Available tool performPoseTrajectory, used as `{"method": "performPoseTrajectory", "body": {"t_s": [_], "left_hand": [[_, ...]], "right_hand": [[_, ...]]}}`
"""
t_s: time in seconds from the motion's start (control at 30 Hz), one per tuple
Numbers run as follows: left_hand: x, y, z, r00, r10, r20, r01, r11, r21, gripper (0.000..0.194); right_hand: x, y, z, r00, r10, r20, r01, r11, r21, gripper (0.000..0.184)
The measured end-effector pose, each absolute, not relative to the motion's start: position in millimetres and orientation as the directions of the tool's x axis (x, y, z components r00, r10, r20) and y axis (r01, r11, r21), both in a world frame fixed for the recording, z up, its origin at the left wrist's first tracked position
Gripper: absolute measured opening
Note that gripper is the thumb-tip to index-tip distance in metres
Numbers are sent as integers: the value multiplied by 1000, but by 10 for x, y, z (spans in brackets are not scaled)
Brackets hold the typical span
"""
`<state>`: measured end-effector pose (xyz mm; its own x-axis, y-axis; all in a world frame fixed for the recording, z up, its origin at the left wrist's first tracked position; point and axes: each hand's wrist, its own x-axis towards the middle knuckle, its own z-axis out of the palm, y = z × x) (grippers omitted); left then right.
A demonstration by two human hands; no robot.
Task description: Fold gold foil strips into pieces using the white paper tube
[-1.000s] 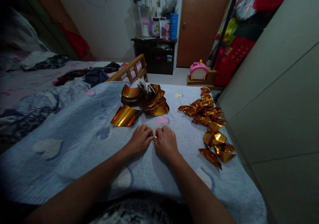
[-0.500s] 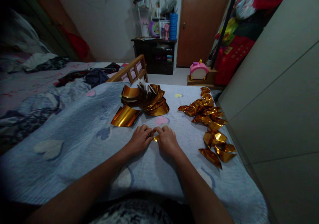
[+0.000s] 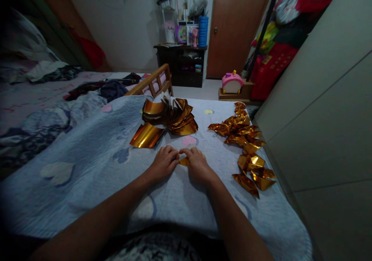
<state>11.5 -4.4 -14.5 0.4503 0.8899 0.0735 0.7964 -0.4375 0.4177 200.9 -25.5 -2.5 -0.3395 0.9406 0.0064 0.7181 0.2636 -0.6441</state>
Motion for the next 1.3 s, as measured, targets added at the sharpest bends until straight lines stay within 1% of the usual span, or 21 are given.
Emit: {"method": "performPoseTrajectory", "body": {"t_s": [0.07, 0.13, 0.2, 0.23, 0.3, 0.37, 0.43, 0.5, 0.6, 0.7, 0.87, 1.0, 1.1, 1.2, 1.3], "left_hand": [[121, -56, -128, 445, 892, 75, 792, -431, 431, 10], [125, -66, -114, 437, 896, 80, 788, -424, 447, 10], [125, -72, -108, 431, 898, 89, 780, -420, 463, 12], [122, -72, -108, 432, 897, 96, 774, -423, 471, 14], [114, -68, -111, 437, 892, 117, 759, -435, 485, 16], [105, -61, -114, 441, 886, 141, 739, -448, 504, 16], [99, -54, -111, 442, 881, 166, 716, -459, 527, 15], [98, -49, -104, 446, 876, 185, 696, -469, 544, 13], [104, -44, -96, 456, 869, 192, 686, -481, 546, 11], [110, -40, -97, 465, 866, 184, 689, -485, 539, 12], [114, -34, -106, 483, 854, 193, 666, -501, 553, 12], [120, -30, -110, 496, 841, 214, 626, -518, 583, 17], [129, -26, -111, 500, 840, 211, 609, -514, 604, 21], [135, -18, -119, 501, 839, 211, 586, -509, 631, 30], [132, -9, -147, 480, 842, 246, 525, -500, 688, 53]], "right_hand": [[2044, -251, -40, -323, 945, 56, 627, 258, -735, 55], [2083, -237, -61, -258, 961, 96, 528, 224, -819, 43], [2122, -214, -87, -144, 981, 128, 484, 182, -856, 31], [2140, -201, -101, -81, 985, 151, 499, 171, -849, 26], [2170, -179, -131, 33, 978, 207, 610, 144, -779, 17], [2187, -168, -153, 107, 966, 234, 766, 69, -639, 12], [2182, -174, -157, 134, 968, 213, 878, -16, -479, 16], [2157, -194, -143, 134, 975, 175, 929, -62, -366, 20], [2105, -228, -109, 122, 982, 144, 950, -74, -302, 18], [2072, -241, -98, 109, 985, 135, 953, -65, -296, 16], [2059, -215, -117, 138, 984, 111, 935, -93, -343, 16], [2040, -189, -124, 185, 978, 101, 918, -136, -373, 17], [2040, -174, -140, 180, 978, 109, 900, -119, -419, 14], [2054, -161, -150, 142, 976, 164, 840, -31, -541, 8], [2049, -159, -130, 57, 970, 235, 676, 135, -724, 2]]}}
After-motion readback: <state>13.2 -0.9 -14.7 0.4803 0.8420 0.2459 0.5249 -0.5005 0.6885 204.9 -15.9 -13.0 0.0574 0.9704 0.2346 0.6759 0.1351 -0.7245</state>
